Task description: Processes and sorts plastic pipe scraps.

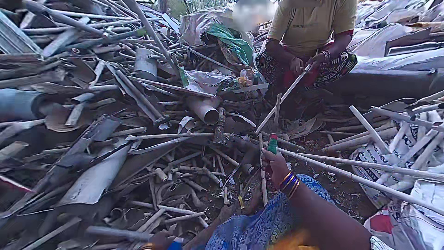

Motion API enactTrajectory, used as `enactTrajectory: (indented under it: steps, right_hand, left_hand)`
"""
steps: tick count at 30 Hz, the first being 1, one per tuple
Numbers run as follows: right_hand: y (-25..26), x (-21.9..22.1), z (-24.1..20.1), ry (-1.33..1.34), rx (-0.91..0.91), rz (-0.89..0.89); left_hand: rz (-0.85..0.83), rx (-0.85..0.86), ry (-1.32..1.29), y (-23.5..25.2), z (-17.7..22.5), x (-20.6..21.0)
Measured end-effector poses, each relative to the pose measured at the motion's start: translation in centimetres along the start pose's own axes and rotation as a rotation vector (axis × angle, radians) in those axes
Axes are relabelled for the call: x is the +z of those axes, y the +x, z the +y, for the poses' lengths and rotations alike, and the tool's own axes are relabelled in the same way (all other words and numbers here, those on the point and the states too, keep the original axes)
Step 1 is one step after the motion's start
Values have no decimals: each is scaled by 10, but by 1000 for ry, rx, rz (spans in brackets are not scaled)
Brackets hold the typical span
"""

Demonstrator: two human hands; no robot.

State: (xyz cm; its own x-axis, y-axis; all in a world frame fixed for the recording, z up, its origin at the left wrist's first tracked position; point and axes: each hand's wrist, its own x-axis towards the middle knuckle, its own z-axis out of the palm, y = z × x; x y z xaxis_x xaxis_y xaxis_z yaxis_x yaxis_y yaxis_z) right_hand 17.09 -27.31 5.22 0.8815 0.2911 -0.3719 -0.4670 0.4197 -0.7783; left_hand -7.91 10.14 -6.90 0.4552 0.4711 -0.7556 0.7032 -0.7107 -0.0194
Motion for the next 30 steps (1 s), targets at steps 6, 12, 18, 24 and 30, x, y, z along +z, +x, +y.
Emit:
enactTrajectory:
  steps: [6,12,18,24,30]
  right_hand:
    - [4,40,31,-39,287,-39]
    - [-2,61,54,-91,300,-91]
    - [-14,63,65,-169,314,-159]
    - [-8,56,66,-134,281,-97]
    - [-4,49,70,-173,285,-92]
  left_hand:
    - [6,4,-221,-11,80,38]
    - [270,825,-105,58,174,116]
    - [-236,411,-62,-29,171,117]
    - [-124,213,-70,-18,114,31]
    - [57,11,-180,-4,26,-33]
